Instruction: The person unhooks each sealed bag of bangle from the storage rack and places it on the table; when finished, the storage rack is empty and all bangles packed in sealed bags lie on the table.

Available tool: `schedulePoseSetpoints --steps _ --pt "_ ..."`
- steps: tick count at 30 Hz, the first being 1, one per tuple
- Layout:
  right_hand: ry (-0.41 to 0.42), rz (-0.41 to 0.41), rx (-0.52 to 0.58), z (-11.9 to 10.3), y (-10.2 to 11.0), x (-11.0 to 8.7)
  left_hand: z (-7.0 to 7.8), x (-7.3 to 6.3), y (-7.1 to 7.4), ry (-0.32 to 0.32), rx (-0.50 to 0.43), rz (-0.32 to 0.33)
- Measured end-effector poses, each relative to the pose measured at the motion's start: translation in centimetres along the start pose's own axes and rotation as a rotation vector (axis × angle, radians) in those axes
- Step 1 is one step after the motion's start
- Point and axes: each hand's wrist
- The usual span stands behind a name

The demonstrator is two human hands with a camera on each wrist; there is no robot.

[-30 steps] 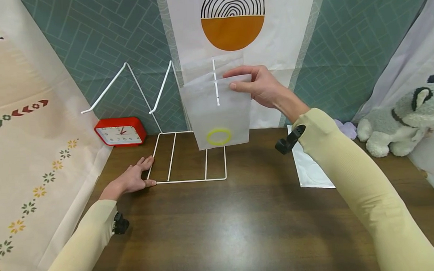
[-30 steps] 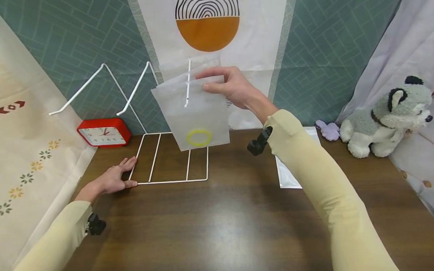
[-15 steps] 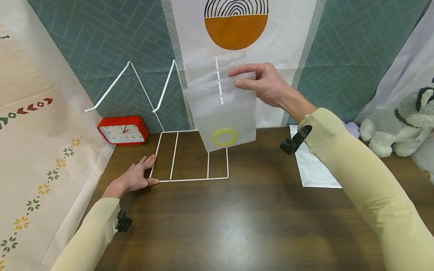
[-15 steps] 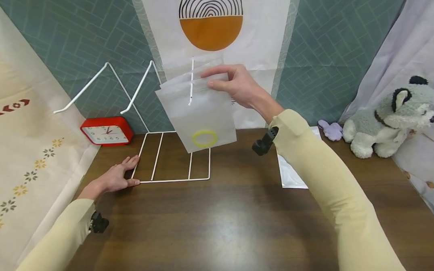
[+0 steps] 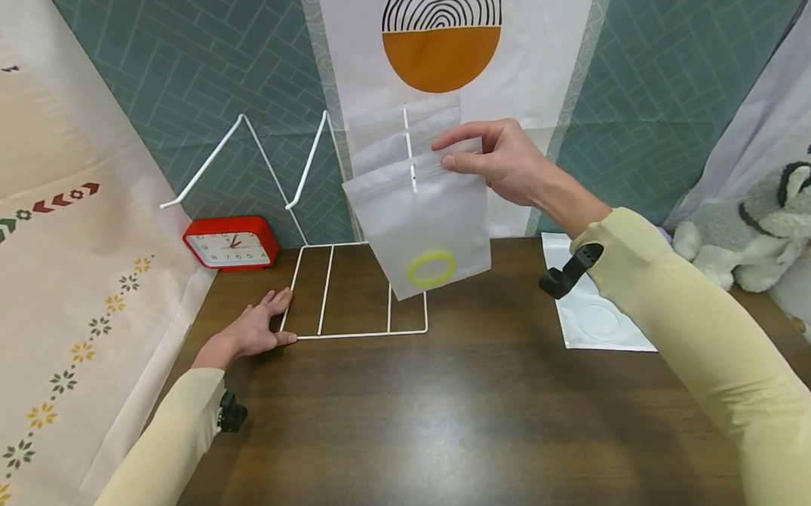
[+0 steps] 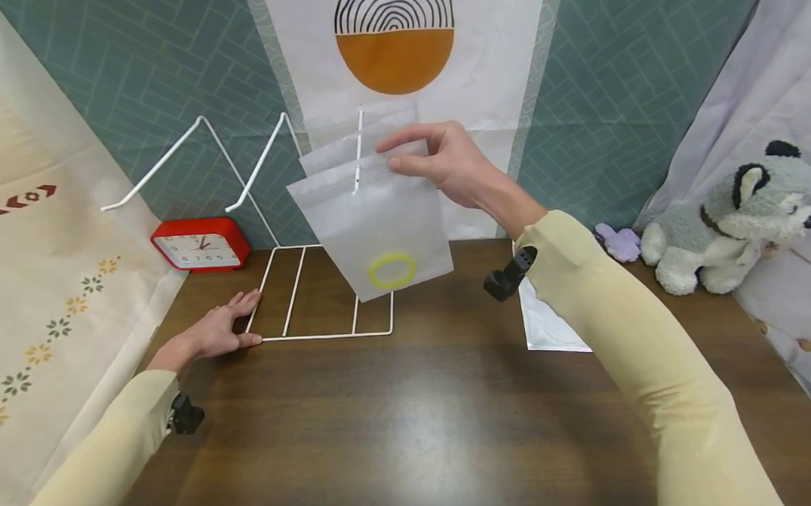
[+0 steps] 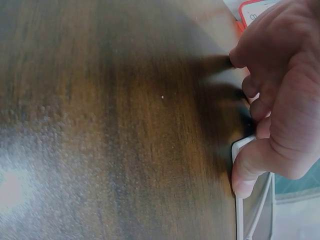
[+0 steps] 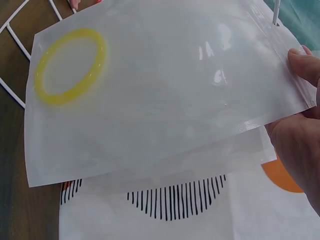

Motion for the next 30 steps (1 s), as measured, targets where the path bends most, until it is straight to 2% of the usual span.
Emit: schedulePoseSetpoints --steps 10,16,24,30 --pt "0.039 -0.002 -0.038 -0.7 -0.1 -1.1 -0.2 0.0 -0.1 -0.004 -0.002 0.006" --pt "0.047 -0.002 -0.021 -0.8 -0.2 -1.6 -0.1 0.0 -0.2 -0.007 -0.004 0.01" --pt "0.033 -0.004 -0.089 -1.5 -0.6 -2.9 -0.1 0.0 -0.2 -0.004 -0.005 0.012" --pt "0.066 -0.031 -0.109 -2.2 -0.7 -3.9 -0.1 0.1 -0.1 0.001 -0.005 0.003"
Point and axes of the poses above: each hand's wrist, its own x-axis towards the middle knuckle, its own y-axis out of the back of the hand, z = x × y, and after that the axes turned 4 degrees about y, right-handed
